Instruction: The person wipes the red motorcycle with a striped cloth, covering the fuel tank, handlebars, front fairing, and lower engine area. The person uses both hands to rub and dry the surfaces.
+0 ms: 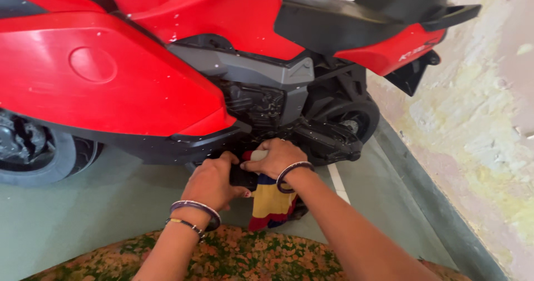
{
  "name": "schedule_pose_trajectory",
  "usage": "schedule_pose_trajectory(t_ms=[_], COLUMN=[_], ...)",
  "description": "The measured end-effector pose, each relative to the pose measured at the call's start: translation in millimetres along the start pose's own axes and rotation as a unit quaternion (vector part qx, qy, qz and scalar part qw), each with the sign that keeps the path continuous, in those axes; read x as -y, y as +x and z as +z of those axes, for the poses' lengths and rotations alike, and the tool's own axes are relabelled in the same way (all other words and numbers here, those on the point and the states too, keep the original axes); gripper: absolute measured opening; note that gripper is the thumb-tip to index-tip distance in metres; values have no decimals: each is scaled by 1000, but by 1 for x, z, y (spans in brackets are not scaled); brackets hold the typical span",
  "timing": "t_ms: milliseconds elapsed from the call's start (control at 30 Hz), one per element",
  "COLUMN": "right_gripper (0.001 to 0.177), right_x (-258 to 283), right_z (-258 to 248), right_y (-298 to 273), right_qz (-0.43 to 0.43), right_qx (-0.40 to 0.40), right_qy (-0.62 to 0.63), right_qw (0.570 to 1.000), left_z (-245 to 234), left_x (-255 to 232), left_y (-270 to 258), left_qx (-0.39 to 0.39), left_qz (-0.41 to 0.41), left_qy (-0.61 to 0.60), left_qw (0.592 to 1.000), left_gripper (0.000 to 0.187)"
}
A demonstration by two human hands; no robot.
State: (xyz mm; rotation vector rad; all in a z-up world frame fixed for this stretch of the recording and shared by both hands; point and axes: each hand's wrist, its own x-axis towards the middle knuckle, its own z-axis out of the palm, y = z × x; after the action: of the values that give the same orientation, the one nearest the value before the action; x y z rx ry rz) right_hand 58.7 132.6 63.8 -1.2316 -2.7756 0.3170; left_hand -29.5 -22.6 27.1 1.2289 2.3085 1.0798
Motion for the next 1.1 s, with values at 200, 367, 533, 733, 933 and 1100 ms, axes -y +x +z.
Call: schedule_pose_trajectory(t_ms=[200, 367, 533, 733, 933, 1100], right_gripper=[79, 78, 80, 81, 92, 88], right_x=[9, 13, 19, 22, 22, 23], right_z=[4, 0, 2, -5, -2, 0], right_y=[5, 6, 7, 12, 14, 23], right_qz=[29, 37, 63, 66, 82, 93], right_qx=[-18, -7, 0, 42, 39, 66], right_qy=[-39, -40, -40, -52, -41, -57], right_qw=[999, 998, 997, 996, 995, 992], left_z=[-5, -8, -6, -8, -5, -9], left_x=[-5, -7, -4, -7, -2, -5], left_y=[-3, -2, -3, -2, -5, -3], left_qx=[17, 14, 7, 19, 2, 19], left_qz=[4, 4, 9, -6, 19, 0], left_qy=[-2, -12, -6, -14, -14, -27], left_qw=[1000, 1000, 1000, 1000, 1000, 999], left_gripper=[68, 70, 68, 65, 65, 65])
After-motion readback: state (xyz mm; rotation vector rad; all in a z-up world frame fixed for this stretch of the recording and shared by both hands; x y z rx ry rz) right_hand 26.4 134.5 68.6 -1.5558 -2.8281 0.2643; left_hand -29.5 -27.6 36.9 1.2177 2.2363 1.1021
